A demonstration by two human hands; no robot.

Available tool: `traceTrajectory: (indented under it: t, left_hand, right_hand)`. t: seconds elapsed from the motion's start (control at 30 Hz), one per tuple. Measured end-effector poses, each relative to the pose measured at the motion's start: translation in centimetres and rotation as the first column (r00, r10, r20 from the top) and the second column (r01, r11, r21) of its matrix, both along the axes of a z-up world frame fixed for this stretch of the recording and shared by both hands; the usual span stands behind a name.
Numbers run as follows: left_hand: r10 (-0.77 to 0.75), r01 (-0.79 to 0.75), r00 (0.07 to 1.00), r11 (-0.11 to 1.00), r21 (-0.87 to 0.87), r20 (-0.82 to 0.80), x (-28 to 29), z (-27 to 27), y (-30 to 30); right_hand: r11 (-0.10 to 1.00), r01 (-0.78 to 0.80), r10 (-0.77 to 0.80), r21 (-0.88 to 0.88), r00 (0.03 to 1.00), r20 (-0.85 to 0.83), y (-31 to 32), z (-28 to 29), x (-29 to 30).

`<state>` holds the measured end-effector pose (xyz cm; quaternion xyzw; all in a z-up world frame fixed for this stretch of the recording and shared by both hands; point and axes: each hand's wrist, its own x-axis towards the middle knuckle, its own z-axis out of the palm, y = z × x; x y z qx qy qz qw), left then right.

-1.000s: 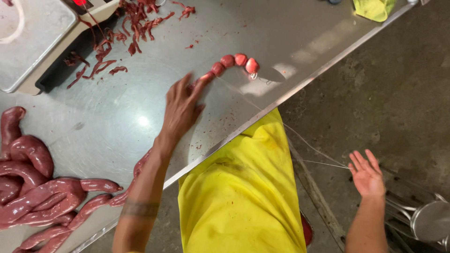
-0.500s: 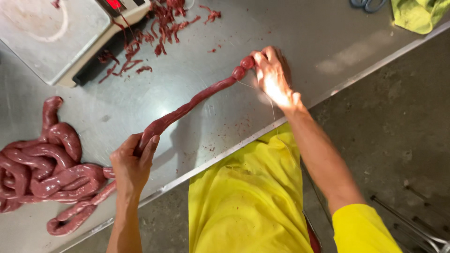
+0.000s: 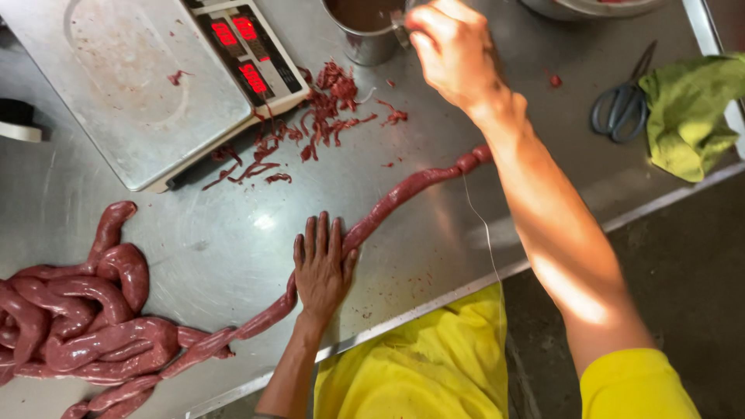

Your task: The person ties long casings filled with meat into individual sausage links using a thread, cutting the thread with shears.

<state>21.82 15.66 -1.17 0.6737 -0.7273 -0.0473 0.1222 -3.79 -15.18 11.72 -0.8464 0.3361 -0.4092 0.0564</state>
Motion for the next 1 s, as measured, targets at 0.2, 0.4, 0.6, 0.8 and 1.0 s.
traceTrajectory:
  t: [0.2,0.4,0.6,0.8,1.0]
  left_hand:
    - [0.012,-0.01,0.999,0.999,0.038,-0.044,0.2,0.8,-0.4]
    - [0.03,-0.027,0.998,0.998,0.06,-0.048,0.2,0.8,-0.8]
    - [0.02,-0.02,1.0,0.999,0.043,0.006,0.2,0.4,-0.3]
    - [0.025,-0.025,0.999,1.0,-0.019,0.032,-0.8,0.5,-0.4]
    - [0.068,-0.071,0.982,0.997,-0.014,-0.177,-1.1,0.5,0.5]
  right_hand:
    - [0.886,-0.124,0.301,0.446,0.886,-0.352,-9.4,-0.6,8.1]
    - [0.743,-0.162,0.476,0.649,0.809,-0.344,-13.0,-1.4,10.3]
    - [0.73,-0.069,0.369,0.68,0.878,-0.306,-9.9,0.0,1.1]
    - [0.814,0.207,-0.211,0.543,0.976,-0.055,-1.0,-4.2,-19.4]
    - [0.542,0.802,-0.538,0.25,0.56,-0.63,9.0,-16.8,-41.0]
